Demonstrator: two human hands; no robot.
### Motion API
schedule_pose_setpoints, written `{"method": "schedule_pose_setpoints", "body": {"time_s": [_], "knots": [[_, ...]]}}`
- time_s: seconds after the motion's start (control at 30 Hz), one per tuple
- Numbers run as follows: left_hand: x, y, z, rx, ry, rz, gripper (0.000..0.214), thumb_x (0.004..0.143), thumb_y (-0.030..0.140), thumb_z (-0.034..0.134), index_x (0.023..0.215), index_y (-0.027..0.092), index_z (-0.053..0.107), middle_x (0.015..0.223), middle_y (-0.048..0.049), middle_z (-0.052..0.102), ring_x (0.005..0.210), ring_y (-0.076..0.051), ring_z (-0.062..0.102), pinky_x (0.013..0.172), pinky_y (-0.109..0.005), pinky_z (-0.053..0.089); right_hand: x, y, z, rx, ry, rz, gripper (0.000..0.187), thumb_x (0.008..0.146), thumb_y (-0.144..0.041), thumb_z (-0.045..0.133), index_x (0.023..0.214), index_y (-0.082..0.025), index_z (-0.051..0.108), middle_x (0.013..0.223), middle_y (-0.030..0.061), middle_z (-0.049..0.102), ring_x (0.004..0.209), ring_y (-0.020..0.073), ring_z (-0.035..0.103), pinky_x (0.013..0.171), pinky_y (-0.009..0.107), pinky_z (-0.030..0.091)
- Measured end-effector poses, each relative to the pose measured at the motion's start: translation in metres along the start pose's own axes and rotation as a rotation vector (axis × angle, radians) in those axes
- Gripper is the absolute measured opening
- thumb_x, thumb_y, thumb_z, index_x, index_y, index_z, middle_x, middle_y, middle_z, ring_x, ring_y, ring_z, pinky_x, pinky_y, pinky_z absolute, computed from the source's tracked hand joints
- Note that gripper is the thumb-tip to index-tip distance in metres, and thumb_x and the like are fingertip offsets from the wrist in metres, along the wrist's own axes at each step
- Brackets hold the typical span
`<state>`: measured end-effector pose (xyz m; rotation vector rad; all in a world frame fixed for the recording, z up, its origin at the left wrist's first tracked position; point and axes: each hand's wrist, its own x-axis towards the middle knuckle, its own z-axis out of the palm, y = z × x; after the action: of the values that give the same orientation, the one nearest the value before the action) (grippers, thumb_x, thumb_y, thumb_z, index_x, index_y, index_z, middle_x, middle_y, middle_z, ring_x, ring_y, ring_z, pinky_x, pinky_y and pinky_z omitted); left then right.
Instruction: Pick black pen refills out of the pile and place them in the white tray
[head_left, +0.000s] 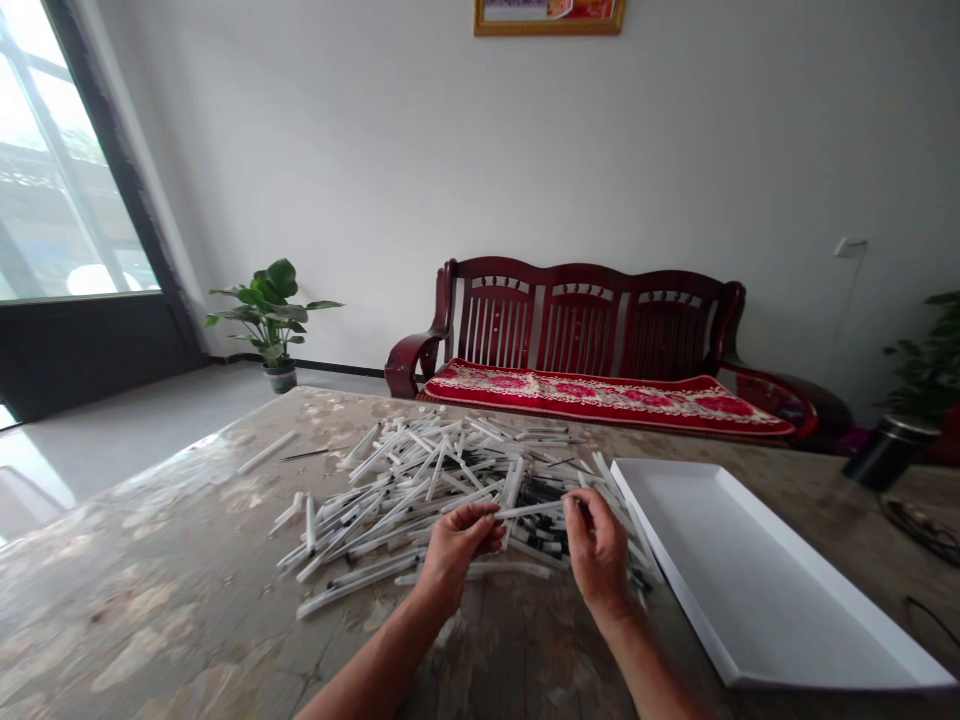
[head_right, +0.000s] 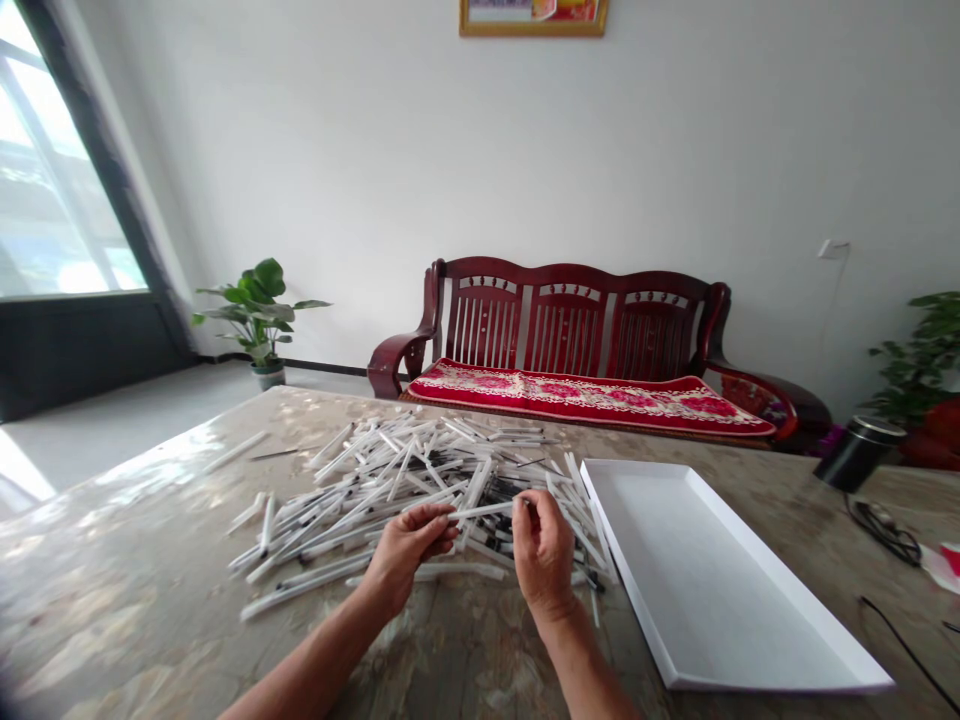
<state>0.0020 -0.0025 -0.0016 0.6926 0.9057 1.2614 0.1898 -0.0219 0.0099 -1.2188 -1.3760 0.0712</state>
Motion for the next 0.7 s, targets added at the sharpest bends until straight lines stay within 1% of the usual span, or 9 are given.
{"method": "schedule_pose_setpoints", "body": {"time_s": [0.2, 0.37, 0.47, 0.53, 0.6, 0.7], "knots": [[0.0, 0.004, 0.001, 0.039, 0.03, 0.024, 0.044, 0.045, 0.036, 0.093, 0.077, 0.012, 0.075, 0.068, -0.0071, 0.075, 0.058, -0.014, 0.067, 0.056, -0.023, 0.054, 0.001, -0.001, 0.0, 0.035, 0.011, 0.051, 0.027, 0.091, -0.042, 0.053, 0.081, -0.02, 0.064, 0.065, -0.0005, 0.061, 0.056, 0.0149, 0.054, 0.054, 0.025, 0.044], [0.002, 0.008, -0.002, 0.079, 0.055, 0.091, 0.037, 0.05, 0.035, 0.089, 0.076, 0.012, 0.074, 0.068, -0.0061, 0.074, 0.06, -0.014, 0.068, 0.059, -0.022, 0.054, 0.007, 0.002, -0.003, 0.052, 0.082, 0.121, 0.03, 0.089, -0.046, 0.052, 0.078, -0.02, 0.062, 0.063, -0.0008, 0.059, 0.055, 0.0149, 0.051, 0.053, 0.025, 0.043], [0.002, 0.007, -0.001, 0.104, 0.018, 0.132, 0.042, 0.053, 0.035, 0.088, 0.086, 0.014, 0.076, 0.076, -0.0054, 0.076, 0.065, -0.015, 0.069, 0.06, -0.023, 0.055, 0.008, 0.002, -0.004, 0.064, 0.072, 0.151, 0.03, 0.088, -0.046, 0.053, 0.076, -0.02, 0.062, 0.061, -0.0013, 0.057, 0.054, 0.0147, 0.05, 0.052, 0.025, 0.042], [0.001, 0.004, 0.001, 0.135, -0.021, 0.129, 0.042, 0.054, 0.036, 0.088, 0.089, 0.014, 0.077, 0.075, -0.0048, 0.075, 0.063, -0.016, 0.069, 0.058, -0.025, 0.055, 0.007, 0.0, -0.003, 0.071, 0.062, 0.156, 0.031, 0.088, -0.047, 0.053, 0.076, -0.02, 0.061, 0.06, -0.0014, 0.056, 0.053, 0.0146, 0.049, 0.052, 0.025, 0.041], [0.001, -0.001, 0.003, 0.174, -0.041, 0.112, 0.038, 0.055, 0.036, 0.087, 0.083, 0.014, 0.076, 0.069, -0.004, 0.073, 0.059, -0.016, 0.068, 0.054, -0.025, 0.054, 0.006, -0.003, -0.002, 0.083, 0.056, 0.162, 0.031, 0.088, -0.047, 0.052, 0.076, -0.02, 0.061, 0.06, -0.0017, 0.055, 0.052, 0.0144, 0.047, 0.05, 0.025, 0.04], [0.002, -0.007, 0.005, 0.227, -0.032, 0.115, 0.029, 0.056, 0.035, 0.085, 0.074, 0.014, 0.074, 0.06, -0.0024, 0.069, 0.054, -0.016, 0.065, 0.048, -0.023, 0.05, 0.005, -0.004, -0.001, 0.103, 0.05, 0.17, 0.032, 0.088, -0.049, 0.052, 0.076, -0.02, 0.062, 0.06, -0.0018, 0.055, 0.051, 0.0142, 0.047, 0.049, 0.025, 0.039]]}}
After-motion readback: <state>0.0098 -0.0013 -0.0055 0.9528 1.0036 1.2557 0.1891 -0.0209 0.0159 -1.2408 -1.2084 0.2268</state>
